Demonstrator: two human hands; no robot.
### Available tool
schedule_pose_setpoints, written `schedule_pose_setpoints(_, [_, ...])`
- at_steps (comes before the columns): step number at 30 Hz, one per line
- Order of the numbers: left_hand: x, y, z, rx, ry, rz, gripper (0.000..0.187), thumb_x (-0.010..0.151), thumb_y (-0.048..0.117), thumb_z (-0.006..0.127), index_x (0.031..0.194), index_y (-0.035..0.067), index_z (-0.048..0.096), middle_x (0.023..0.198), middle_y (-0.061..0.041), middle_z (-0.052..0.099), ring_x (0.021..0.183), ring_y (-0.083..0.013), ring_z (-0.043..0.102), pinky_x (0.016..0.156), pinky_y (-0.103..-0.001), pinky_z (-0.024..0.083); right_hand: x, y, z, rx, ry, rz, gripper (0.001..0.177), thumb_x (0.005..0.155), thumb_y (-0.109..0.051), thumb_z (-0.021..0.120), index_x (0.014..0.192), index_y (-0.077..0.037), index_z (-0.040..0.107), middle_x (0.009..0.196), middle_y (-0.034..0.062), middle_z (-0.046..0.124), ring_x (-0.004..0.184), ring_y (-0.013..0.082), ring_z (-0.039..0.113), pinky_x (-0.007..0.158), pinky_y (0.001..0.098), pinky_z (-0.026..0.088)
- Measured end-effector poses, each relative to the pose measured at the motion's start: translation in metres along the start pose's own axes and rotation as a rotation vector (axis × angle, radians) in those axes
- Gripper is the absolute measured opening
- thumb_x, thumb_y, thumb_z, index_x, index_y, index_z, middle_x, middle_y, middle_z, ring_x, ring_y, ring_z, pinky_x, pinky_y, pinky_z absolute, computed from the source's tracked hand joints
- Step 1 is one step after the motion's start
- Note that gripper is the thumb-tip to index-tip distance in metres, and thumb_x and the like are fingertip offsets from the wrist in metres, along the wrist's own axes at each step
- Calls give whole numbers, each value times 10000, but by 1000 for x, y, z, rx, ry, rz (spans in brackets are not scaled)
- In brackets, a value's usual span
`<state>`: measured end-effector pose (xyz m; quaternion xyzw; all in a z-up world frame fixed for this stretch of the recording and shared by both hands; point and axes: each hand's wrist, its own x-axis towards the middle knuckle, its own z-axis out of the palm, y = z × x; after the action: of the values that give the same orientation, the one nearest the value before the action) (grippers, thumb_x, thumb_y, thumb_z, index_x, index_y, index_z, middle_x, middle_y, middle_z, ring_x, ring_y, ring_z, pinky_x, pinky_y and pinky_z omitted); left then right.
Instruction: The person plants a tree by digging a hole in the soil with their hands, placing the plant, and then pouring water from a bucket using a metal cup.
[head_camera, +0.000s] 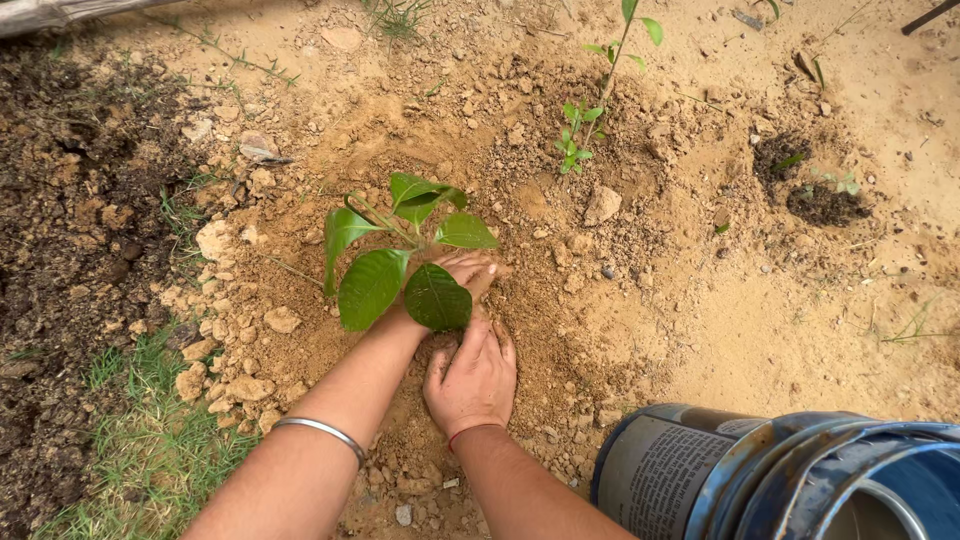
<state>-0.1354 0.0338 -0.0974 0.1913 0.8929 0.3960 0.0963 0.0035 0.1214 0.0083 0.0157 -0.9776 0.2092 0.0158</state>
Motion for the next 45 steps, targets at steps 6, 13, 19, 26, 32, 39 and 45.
schedule_pose_setpoints(6, [-83, 69, -40, 62, -6, -99, 679, 893, 507, 540, 1504, 211, 573, 1565, -194, 420, 1474, -418, 341, 1148, -545, 235, 1, -3, -8, 117, 58, 8, 557, 794, -206, 592, 1264, -13, 363, 1191, 198, 630, 1155, 332, 597, 1117, 478, 316])
schedule_pose_setpoints(13, [-178, 76, -89, 813, 85, -160, 519, 980, 470, 412, 1303, 130, 632, 1431, -109, 561, 1395, -252, 455, 1164, -431, 329, 3, -2, -7, 21, -103, 60, 441, 914, -260, 517, 1309, -63, 523, 1222, 170, 639, 1261, 287, 556, 1199, 479, 259])
schedule_pose_setpoints(19, [-193, 71, -99, 771, 306, -173, 488, 958, 393, 436, 1287, 94, 638, 1364, -112, 618, 1345, -256, 514, 1158, -448, 364, 1, 1, -1, -51, -64, 2, 413, 893, -290, 523, 1225, -56, 599, 1256, 192, 629, 1308, 318, 524, 1199, 500, 246])
schedule_pose_setpoints(26, [-133, 73, -89, 639, -252, -387, 431, 1046, 383, 390, 1369, 196, 605, 1410, -75, 599, 1328, -250, 545, 1214, -425, 354, 2, 3, 4, -39, -4, -29, 416, 882, -276, 539, 1226, -53, 607, 1263, 207, 635, 1312, 339, 521, 1200, 501, 257])
schedule_pose_setpoints(32, [-40, 6, -51, 334, 48, 41, 593, 1022, 374, 500, 1560, 162, 372, 1618, -129, 376, 1542, -293, 286, 1265, -492, 194, 1, 5, 5, -22, 25, -62, 389, 874, -248, 544, 1206, -57, 615, 1286, 203, 641, 1329, 340, 528, 1194, 507, 267])
schedule_pose_setpoints(39, [66, 14, -2, 430, 564, -334, 1076, 900, 695, 556, 1595, -28, 166, 1650, -354, 179, 1537, -490, 96, 1192, -652, 105, 4, 2, 1, 9, -78, 5, 502, 819, -298, 597, 1255, -51, 596, 1267, 195, 625, 1295, 363, 515, 1132, 522, 283])
schedule_pose_setpoints(45, [79, 56, -9, 251, -252, -228, 1092, 851, 774, 518, 1634, 171, 53, 1663, -292, -98, 1480, -595, -172, 1141, -719, -87, 2, 3, 3, -19, 57, -77, 470, 825, -266, 590, 1239, -45, 616, 1237, 201, 640, 1270, 362, 540, 1150, 523, 298])
